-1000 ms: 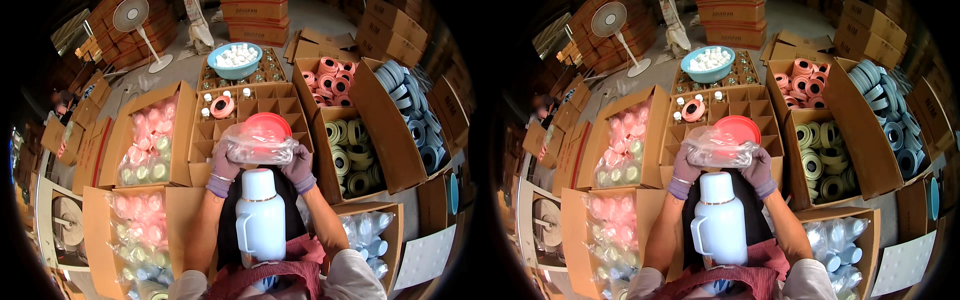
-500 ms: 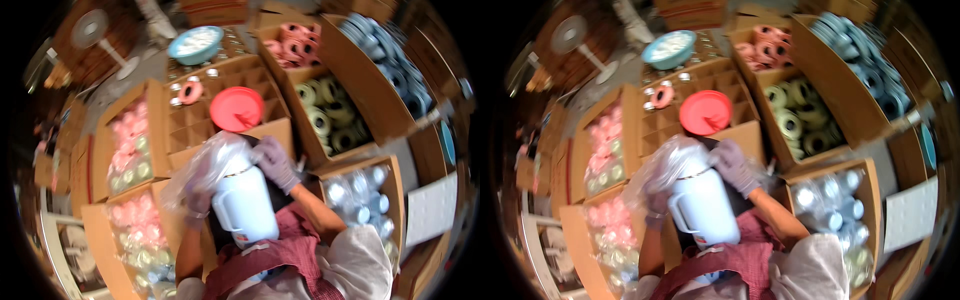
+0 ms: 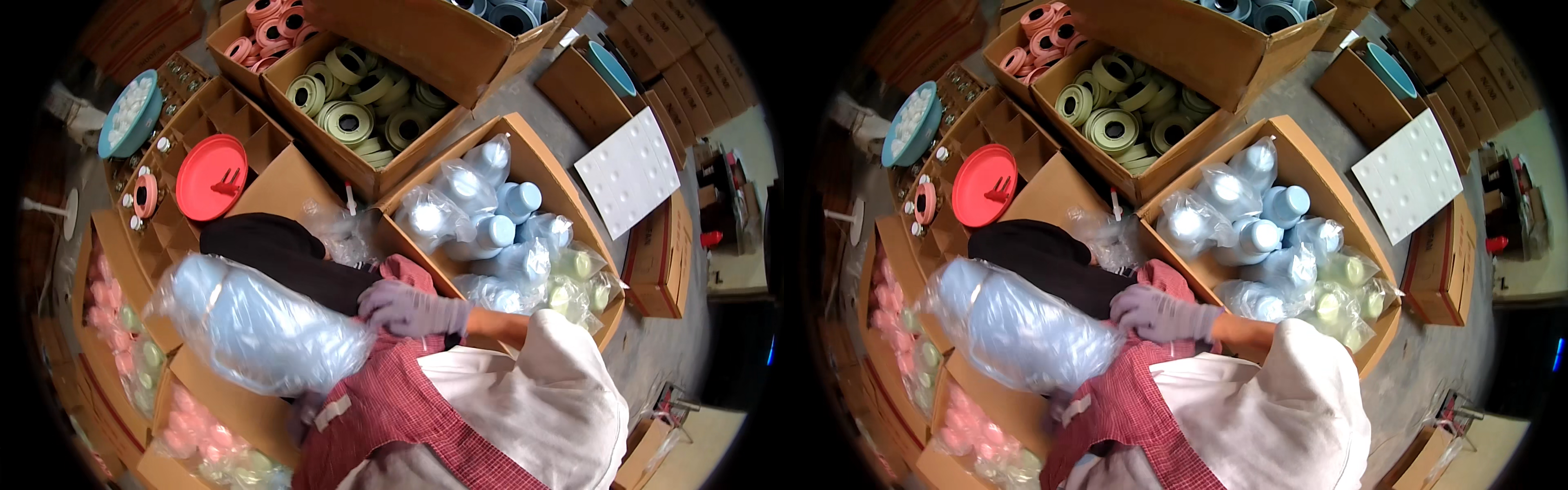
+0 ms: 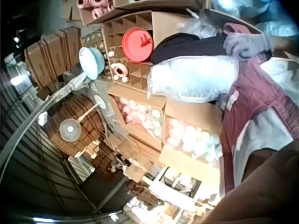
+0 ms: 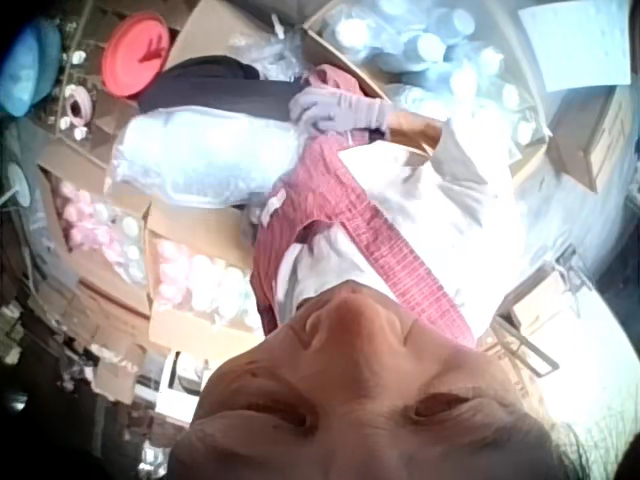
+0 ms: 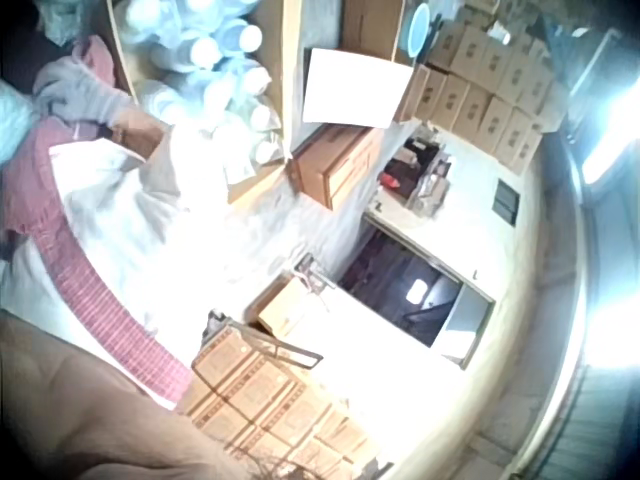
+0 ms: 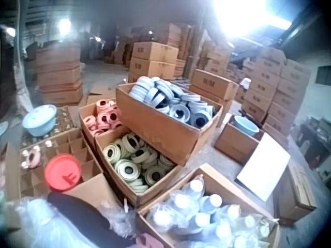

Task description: The person assembles thermos flasks by hand in a warehouse setting. They pick up a flask body, insert a metal liner, screw on a lid, and place the completed unit into a plastic bag. The process is repeated for multiple units of different colors.

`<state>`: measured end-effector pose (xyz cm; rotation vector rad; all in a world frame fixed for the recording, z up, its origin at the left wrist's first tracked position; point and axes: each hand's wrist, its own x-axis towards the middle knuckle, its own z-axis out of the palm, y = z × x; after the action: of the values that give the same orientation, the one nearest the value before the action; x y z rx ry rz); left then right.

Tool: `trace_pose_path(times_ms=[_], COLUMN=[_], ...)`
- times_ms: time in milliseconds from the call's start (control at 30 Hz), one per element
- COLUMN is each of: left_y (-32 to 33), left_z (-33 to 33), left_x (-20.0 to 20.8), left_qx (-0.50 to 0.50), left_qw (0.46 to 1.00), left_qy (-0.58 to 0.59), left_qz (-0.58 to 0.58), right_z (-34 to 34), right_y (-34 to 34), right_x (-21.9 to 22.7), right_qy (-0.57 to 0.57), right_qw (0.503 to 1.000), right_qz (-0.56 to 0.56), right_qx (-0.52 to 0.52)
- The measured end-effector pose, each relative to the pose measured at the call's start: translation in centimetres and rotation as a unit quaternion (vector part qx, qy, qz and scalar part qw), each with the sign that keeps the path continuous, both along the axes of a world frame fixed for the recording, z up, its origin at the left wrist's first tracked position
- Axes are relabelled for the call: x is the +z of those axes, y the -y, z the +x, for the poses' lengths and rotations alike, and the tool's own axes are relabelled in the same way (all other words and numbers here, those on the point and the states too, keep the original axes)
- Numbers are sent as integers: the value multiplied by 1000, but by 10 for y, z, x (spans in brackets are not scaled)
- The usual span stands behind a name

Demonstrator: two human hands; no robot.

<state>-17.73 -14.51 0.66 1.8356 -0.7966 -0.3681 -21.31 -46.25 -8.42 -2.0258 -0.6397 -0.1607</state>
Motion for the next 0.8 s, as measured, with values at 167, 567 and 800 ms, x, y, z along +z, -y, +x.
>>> trace_pose_path(times_ms=[167, 567, 800], left_y=[86, 189, 244], left_z=[-1, 0, 57], left_x=[31, -19, -33], left_qx=[-185, -458, -155], left_qw=[970, 818, 948], left_qy=[-155, -347, -250], left_qz=[35, 23, -119], right_z=[35, -66, -108], right_y=[-2, 91, 147], right_x=[109, 135, -6], right_qy=[-90, -37, -135], right_qw=[982, 814, 777], right_qz=[116, 79, 186], right_qx=[-117, -575, -586])
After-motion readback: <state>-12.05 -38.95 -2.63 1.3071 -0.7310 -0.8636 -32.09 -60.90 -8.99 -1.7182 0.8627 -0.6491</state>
